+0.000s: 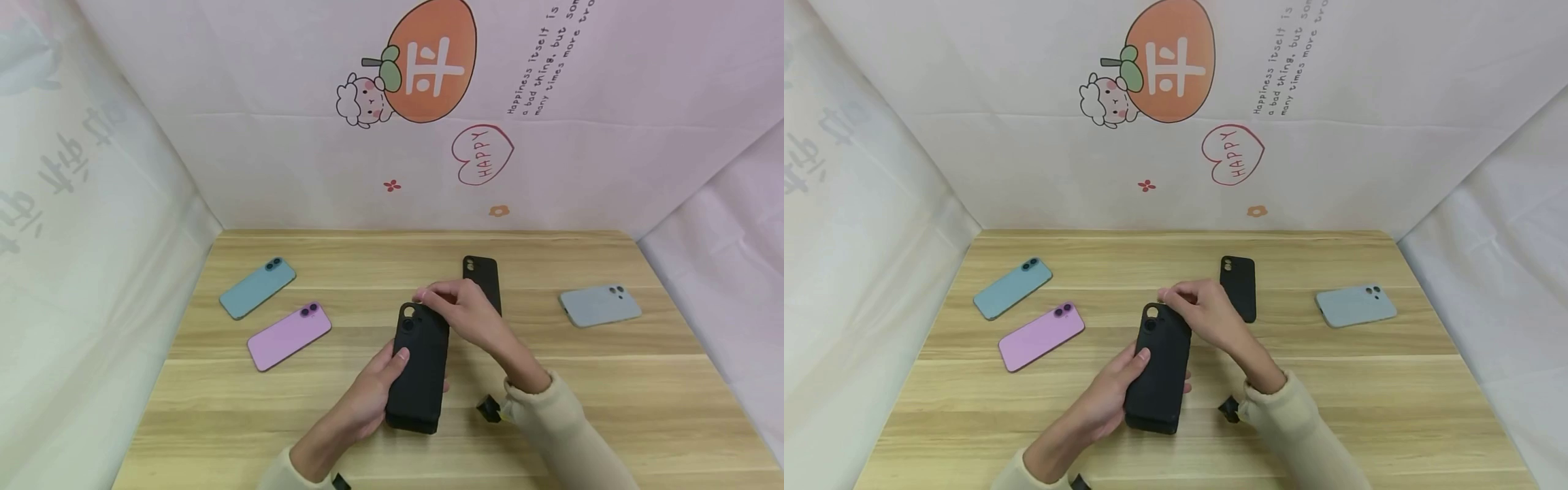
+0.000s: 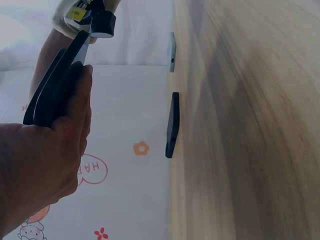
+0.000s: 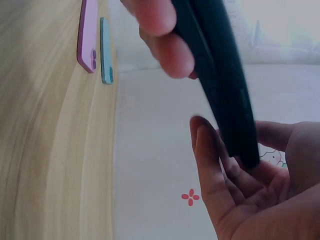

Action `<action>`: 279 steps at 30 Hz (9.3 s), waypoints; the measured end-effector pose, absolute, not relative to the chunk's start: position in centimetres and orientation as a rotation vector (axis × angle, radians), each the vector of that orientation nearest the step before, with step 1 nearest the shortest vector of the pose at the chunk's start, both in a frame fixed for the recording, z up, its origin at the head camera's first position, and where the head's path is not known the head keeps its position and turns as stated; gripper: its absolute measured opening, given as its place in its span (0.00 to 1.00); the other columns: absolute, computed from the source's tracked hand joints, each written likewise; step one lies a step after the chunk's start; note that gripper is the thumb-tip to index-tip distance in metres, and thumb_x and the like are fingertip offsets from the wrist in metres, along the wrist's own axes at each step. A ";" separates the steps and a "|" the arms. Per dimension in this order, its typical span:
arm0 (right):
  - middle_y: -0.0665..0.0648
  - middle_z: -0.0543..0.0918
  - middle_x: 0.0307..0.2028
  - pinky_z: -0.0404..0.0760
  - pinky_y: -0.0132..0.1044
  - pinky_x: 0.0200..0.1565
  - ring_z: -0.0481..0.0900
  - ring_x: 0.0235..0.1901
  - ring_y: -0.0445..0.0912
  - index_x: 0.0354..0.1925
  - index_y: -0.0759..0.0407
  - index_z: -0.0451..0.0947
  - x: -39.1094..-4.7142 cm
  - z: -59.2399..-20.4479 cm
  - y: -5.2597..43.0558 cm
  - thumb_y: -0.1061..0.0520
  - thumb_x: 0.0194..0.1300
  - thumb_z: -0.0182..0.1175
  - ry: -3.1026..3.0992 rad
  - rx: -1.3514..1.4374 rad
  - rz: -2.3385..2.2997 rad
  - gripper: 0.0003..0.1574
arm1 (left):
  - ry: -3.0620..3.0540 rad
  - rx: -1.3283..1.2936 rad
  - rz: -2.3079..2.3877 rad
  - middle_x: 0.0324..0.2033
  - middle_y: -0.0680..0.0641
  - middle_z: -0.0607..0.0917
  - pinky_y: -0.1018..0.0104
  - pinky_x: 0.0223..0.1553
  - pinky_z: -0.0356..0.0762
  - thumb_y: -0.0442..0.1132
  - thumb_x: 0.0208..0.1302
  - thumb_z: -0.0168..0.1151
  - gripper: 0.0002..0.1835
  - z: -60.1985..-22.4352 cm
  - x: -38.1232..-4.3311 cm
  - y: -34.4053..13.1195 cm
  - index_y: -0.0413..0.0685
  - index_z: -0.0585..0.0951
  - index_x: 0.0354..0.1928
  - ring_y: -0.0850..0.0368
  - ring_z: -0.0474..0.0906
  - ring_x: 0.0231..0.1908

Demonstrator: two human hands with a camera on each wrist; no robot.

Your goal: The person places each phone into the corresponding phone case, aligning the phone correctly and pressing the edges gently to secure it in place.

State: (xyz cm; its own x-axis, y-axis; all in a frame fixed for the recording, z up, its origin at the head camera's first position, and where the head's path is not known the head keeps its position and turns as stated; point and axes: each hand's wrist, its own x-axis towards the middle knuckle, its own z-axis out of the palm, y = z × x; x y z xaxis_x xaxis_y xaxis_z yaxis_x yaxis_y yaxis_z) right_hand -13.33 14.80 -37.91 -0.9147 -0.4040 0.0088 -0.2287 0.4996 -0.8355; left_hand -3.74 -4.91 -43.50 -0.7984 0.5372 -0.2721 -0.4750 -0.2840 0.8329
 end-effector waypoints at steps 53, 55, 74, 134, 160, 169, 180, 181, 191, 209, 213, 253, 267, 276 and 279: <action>0.56 0.92 0.39 0.87 0.34 0.40 0.90 0.37 0.45 0.44 0.55 0.90 -11.6 -38.7 15.1 0.51 0.71 0.65 2.341 -0.489 -1.526 0.12 | 1.306 0.208 2.157 0.67 0.30 0.73 0.50 0.59 0.83 0.33 0.81 0.42 0.25 -42.5 -3.2 -4.4 0.43 0.56 0.76 0.41 0.81 0.61; 0.56 0.92 0.39 0.87 0.35 0.39 0.89 0.36 0.45 0.44 0.55 0.90 -11.6 -38.7 15.2 0.51 0.69 0.67 2.347 -0.444 -1.539 0.12 | 1.327 0.194 2.161 0.68 0.30 0.73 0.50 0.60 0.82 0.34 0.81 0.43 0.26 -42.5 -3.2 -4.5 0.44 0.55 0.76 0.40 0.81 0.61; 0.61 0.92 0.33 0.90 0.47 0.34 0.90 0.28 0.50 0.44 0.64 0.88 -11.6 -39.2 16.3 0.50 0.65 0.71 2.260 -0.284 -1.607 0.18 | 1.401 0.149 2.165 0.66 0.32 0.75 0.51 0.59 0.83 0.34 0.81 0.44 0.25 -42.4 -3.3 -5.0 0.44 0.57 0.75 0.41 0.81 0.61; 0.58 0.88 0.32 0.90 0.41 0.36 0.87 0.29 0.40 0.40 0.66 0.85 -8.9 -38.9 15.5 0.57 0.65 0.71 2.293 -0.268 -1.726 0.12 | 1.858 -0.036 2.179 0.47 0.31 0.88 0.65 0.41 0.88 0.30 0.68 0.65 0.15 -41.4 -4.6 -6.7 0.30 0.79 0.53 0.59 0.88 0.39; 0.51 0.82 0.25 0.81 0.30 0.28 0.76 0.23 0.36 0.34 0.58 0.85 -7.6 -39.2 15.1 0.58 0.68 0.67 2.377 -0.596 -1.496 0.05 | 1.755 0.015 2.269 0.51 0.29 0.86 0.57 0.43 0.89 0.32 0.68 0.65 0.25 -40.9 -5.0 -7.8 0.34 0.73 0.65 0.54 0.89 0.45; 0.44 0.82 0.24 0.77 0.28 0.26 0.72 0.22 0.31 0.33 0.50 0.85 -8.0 -38.0 15.8 0.53 0.68 0.68 2.424 -0.886 -1.182 0.05 | 1.794 0.079 2.151 0.46 0.38 0.87 0.58 0.42 0.89 0.37 0.67 0.68 0.18 -41.1 -4.8 -7.8 0.33 0.80 0.54 0.55 0.88 0.42; 0.44 0.86 0.29 0.82 0.30 0.30 0.78 0.26 0.32 0.38 0.49 0.87 -8.2 -38.0 16.0 0.50 0.68 0.68 2.459 -0.895 -1.166 0.06 | 1.822 0.125 2.178 0.48 0.34 0.84 0.58 0.44 0.89 0.37 0.70 0.66 0.17 -41.1 -4.5 -7.6 0.31 0.80 0.53 0.55 0.88 0.43; 0.44 0.87 0.29 0.83 0.30 0.31 0.79 0.27 0.32 0.38 0.49 0.88 -8.2 -38.0 16.0 0.50 0.68 0.68 2.470 -0.884 -1.184 0.06 | 1.831 0.113 2.187 0.48 0.35 0.84 0.59 0.44 0.89 0.37 0.70 0.66 0.17 -41.1 -4.5 -7.6 0.31 0.80 0.53 0.55 0.88 0.43; 0.48 0.90 0.31 0.85 0.30 0.33 0.83 0.28 0.33 0.40 0.55 0.89 -8.4 -38.4 16.0 0.56 0.64 0.71 2.571 -0.725 -1.303 0.06 | 1.784 -0.112 2.385 0.42 0.44 0.83 0.63 0.39 0.88 0.36 0.69 0.66 0.18 -40.9 -4.5 -7.6 0.31 0.78 0.55 0.55 0.86 0.40; 0.46 0.88 0.28 0.83 0.29 0.30 0.78 0.25 0.30 0.39 0.55 0.89 -8.6 -38.2 16.5 0.57 0.65 0.70 2.614 -0.927 -1.212 0.05 | 1.659 -0.031 2.274 0.45 0.45 0.83 0.57 0.44 0.89 0.35 0.69 0.65 0.18 -41.1 -5.2 -8.5 0.32 0.75 0.56 0.54 0.87 0.44; 0.46 0.90 0.31 0.82 0.27 0.28 0.78 0.26 0.30 0.39 0.54 0.88 -8.6 -38.0 16.7 0.57 0.66 0.69 2.600 -1.085 -1.157 0.04 | 1.625 0.054 2.147 0.47 0.46 0.88 0.60 0.50 0.87 0.37 0.69 0.66 0.18 -41.4 -5.4 -8.7 0.32 0.79 0.55 0.55 0.87 0.47; 0.57 0.89 0.35 0.88 0.38 0.34 0.86 0.31 0.41 0.38 0.57 0.89 -9.6 -39.3 16.5 0.52 0.67 0.69 2.409 -0.410 -1.571 0.10 | 1.600 -0.234 2.412 0.49 0.42 0.88 0.60 0.53 0.86 0.33 0.68 0.66 0.21 -41.0 -4.5 -8.4 0.30 0.74 0.58 0.53 0.88 0.50; 0.47 0.83 0.22 0.88 0.38 0.33 0.83 0.29 0.38 0.37 0.61 0.88 -9.4 -39.2 16.6 0.56 0.69 0.67 2.388 -0.427 -1.601 0.10 | 1.619 -0.239 2.395 0.49 0.43 0.87 0.60 0.54 0.86 0.33 0.69 0.65 0.20 -41.0 -4.4 -8.3 0.31 0.73 0.57 0.55 0.87 0.50; 0.52 0.88 0.25 0.87 0.38 0.30 0.84 0.28 0.38 0.37 0.64 0.89 -9.2 -39.4 16.5 0.58 0.71 0.64 2.387 -0.478 -1.662 0.11 | 1.620 -0.235 2.392 0.52 0.42 0.85 0.60 0.55 0.85 0.34 0.68 0.66 0.22 -41.1 -4.3 -8.2 0.31 0.73 0.59 0.55 0.86 0.52; 0.48 0.87 0.26 0.87 0.39 0.29 0.84 0.27 0.38 0.35 0.61 0.89 -9.1 -39.5 16.5 0.57 0.72 0.63 2.391 -0.481 -1.676 0.12 | 1.617 -0.229 2.389 0.51 0.42 0.86 0.60 0.54 0.85 0.35 0.69 0.66 0.22 -41.2 -4.3 -8.1 0.30 0.74 0.59 0.54 0.86 0.51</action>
State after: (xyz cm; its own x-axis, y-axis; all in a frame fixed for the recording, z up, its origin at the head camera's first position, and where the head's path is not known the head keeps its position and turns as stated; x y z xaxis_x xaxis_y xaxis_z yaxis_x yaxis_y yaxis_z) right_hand -9.14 16.48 -39.51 -0.9311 -0.3629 0.0365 -0.1581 0.3112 -0.9371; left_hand -4.27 -8.14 -41.16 -0.9570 0.1155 -0.2662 -0.2900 -0.3544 0.8890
